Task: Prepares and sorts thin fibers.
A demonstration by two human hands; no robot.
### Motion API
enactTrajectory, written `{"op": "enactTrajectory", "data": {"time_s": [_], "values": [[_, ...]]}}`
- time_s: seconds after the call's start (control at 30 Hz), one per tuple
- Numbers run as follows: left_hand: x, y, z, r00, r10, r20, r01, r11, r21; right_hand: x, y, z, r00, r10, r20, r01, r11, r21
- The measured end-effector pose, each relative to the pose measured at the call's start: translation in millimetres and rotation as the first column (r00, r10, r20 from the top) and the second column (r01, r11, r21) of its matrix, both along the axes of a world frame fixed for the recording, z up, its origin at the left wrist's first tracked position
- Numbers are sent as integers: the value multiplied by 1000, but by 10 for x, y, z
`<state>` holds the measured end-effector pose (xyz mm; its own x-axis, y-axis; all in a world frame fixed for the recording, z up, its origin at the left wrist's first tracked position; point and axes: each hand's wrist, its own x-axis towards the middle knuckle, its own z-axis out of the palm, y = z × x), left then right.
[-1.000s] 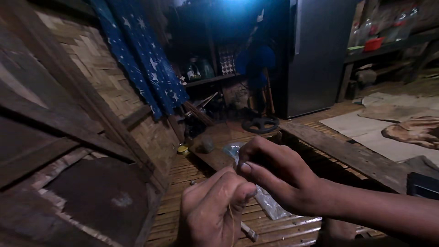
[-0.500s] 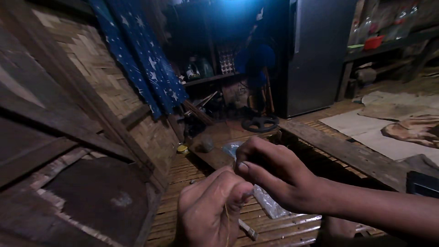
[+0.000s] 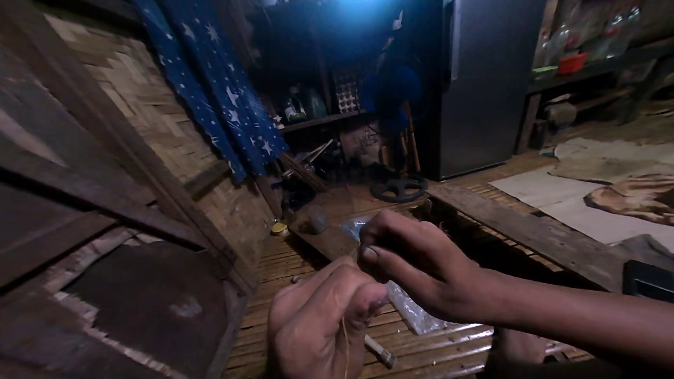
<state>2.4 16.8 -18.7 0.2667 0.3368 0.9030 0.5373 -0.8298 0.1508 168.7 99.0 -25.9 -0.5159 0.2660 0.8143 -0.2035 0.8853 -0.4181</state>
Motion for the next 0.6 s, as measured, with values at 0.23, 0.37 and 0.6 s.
{"op": "enactTrajectory", "data": {"time_s": [0.23,0.37,0.6], "values": [[9,-19,7,1000,-16,-5,16,1000,-13,-8,16,-18,1000,-5,25,5,1000,-14],[20,-21,5,1000,-22,-10,22,1000,-11,-10,19,-24,999,-25,38,25,1000,-1],[37,-46,15,999,-34,-18,34,999,-15,-18,34,-39,998,-36,51,36,999,-1]]}}
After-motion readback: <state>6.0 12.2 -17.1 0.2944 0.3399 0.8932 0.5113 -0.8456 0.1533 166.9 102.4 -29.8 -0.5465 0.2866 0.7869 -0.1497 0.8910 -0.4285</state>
